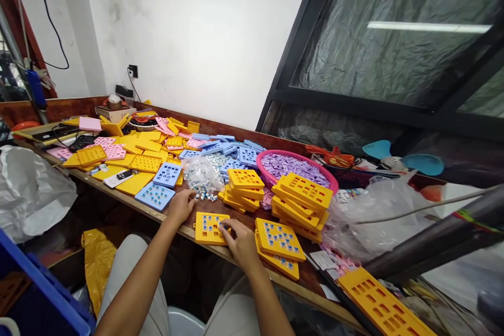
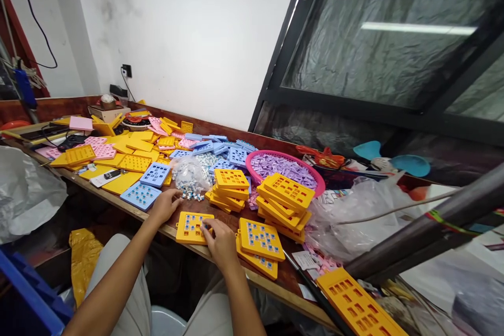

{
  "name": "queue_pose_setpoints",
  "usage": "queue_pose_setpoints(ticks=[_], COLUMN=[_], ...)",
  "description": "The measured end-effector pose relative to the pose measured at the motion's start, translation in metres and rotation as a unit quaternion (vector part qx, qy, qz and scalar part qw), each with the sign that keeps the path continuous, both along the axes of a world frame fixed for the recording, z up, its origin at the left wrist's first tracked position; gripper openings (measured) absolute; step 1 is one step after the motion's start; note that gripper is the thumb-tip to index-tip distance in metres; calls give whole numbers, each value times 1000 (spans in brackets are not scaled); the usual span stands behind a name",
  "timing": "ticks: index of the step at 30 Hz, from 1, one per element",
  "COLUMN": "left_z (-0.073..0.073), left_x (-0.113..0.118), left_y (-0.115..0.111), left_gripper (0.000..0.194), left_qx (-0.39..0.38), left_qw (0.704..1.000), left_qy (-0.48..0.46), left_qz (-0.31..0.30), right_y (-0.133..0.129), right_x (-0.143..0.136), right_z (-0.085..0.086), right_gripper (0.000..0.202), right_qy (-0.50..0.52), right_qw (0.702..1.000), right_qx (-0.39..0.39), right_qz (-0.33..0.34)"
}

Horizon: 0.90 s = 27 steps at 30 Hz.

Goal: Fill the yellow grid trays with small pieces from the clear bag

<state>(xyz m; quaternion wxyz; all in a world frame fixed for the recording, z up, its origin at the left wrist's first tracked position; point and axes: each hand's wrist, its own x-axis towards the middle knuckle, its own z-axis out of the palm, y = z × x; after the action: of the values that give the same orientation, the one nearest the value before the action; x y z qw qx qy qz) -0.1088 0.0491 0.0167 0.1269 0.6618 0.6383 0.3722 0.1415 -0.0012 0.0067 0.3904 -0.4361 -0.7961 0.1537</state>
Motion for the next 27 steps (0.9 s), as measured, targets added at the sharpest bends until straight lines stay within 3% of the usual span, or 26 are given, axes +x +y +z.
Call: queue_pose_setpoints(ticks=[2,4,8,14,23,27], left_z=[4,6,3,-4,7,8], left_x=[4,12,29,29,28,32], left_y=[-24,-52,-89,-79,-79,-87], left_gripper=[23,25,16,17,10,14], left_qx=[23,70,59,-54,-39,-27], left_qw=[998,973,958,955,974,984], left_qy=[-55,-205,-235,-224,-101,-59], left_qz=[-24,-78,-153,-186,-199,-166], right_y=[5,11,22,22,19,19], right_x=[-2,-6,-13,-13,-3,-6], right_z=[4,8,12,7,4,5], right_gripper=[17,18,21,17,18,17], right_qy=[-38,-65,-110,-120,-60,-62], right_qw=[999,998,993,992,996,997], right_qx=[5,10,38,21,-18,-14], right_qz=[9,4,9,18,56,47])
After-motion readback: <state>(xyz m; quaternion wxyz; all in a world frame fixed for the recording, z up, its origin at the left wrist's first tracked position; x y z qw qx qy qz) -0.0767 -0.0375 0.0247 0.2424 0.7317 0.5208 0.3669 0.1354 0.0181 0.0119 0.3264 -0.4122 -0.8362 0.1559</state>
